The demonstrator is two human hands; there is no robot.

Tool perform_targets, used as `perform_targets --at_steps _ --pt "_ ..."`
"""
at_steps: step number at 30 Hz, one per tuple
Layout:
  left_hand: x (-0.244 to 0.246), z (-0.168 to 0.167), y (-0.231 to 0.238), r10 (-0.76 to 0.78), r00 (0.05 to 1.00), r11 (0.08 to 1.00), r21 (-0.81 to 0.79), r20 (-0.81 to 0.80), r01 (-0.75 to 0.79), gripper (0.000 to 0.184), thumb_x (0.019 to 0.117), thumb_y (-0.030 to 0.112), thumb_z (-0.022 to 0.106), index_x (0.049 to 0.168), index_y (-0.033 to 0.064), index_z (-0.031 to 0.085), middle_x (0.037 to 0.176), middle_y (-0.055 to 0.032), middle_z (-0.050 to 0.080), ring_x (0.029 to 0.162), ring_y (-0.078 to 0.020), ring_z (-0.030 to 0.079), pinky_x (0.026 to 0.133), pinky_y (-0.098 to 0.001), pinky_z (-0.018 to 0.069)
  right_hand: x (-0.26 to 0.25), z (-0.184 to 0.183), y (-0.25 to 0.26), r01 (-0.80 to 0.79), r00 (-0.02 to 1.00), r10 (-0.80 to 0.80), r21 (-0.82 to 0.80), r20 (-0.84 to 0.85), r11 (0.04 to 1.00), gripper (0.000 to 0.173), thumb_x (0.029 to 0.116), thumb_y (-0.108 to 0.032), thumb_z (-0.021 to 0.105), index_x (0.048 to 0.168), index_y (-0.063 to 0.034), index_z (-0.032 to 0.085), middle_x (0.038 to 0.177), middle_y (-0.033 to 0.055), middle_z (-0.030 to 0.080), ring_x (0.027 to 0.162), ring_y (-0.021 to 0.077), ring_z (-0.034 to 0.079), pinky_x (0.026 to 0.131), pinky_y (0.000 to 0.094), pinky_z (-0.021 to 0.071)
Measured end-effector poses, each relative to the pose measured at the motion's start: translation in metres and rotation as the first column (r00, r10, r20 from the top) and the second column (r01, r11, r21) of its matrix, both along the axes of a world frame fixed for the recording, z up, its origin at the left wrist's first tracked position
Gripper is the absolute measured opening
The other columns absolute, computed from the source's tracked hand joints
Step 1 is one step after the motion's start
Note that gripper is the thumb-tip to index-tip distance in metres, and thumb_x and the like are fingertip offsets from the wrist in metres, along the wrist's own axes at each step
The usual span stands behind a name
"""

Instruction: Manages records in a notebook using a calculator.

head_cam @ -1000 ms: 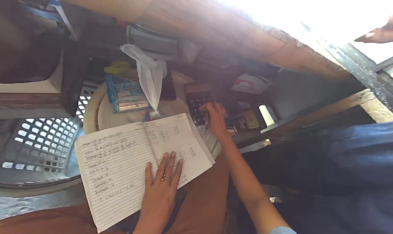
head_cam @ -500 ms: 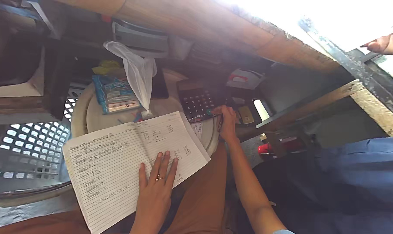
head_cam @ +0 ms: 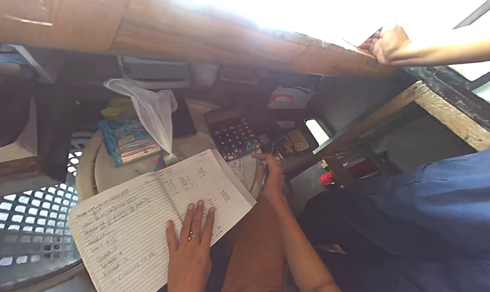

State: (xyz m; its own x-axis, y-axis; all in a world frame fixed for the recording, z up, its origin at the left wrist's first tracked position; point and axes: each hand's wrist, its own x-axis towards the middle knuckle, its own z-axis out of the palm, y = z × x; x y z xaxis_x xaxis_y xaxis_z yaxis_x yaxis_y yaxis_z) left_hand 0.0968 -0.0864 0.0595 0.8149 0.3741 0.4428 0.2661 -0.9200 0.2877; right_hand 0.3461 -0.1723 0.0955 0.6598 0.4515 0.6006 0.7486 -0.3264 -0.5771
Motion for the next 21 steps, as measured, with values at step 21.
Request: perform_targets --at_steps 21 --pt "0.002 -0.005 -0.001 0.029 0.995 0.998 0.05 0.098 -0.034 0.071 0.0737 -0.011 0.062 0.141 0.0105 0.06 0.151 -0.0181 0.052 0.141 -0.0362 0.048 0.111 -0.0714 0.0265 -0.037 0.03 0.009 -0.364 0.917 0.356 -0.011 -0.18 0.931 0.037 0.1041 -0.002 0.041 0.134 0.0071 0.062 0.097 0.0106 0.077 0.088 0.0138 0.072 0.085 0.0285 0.0574"
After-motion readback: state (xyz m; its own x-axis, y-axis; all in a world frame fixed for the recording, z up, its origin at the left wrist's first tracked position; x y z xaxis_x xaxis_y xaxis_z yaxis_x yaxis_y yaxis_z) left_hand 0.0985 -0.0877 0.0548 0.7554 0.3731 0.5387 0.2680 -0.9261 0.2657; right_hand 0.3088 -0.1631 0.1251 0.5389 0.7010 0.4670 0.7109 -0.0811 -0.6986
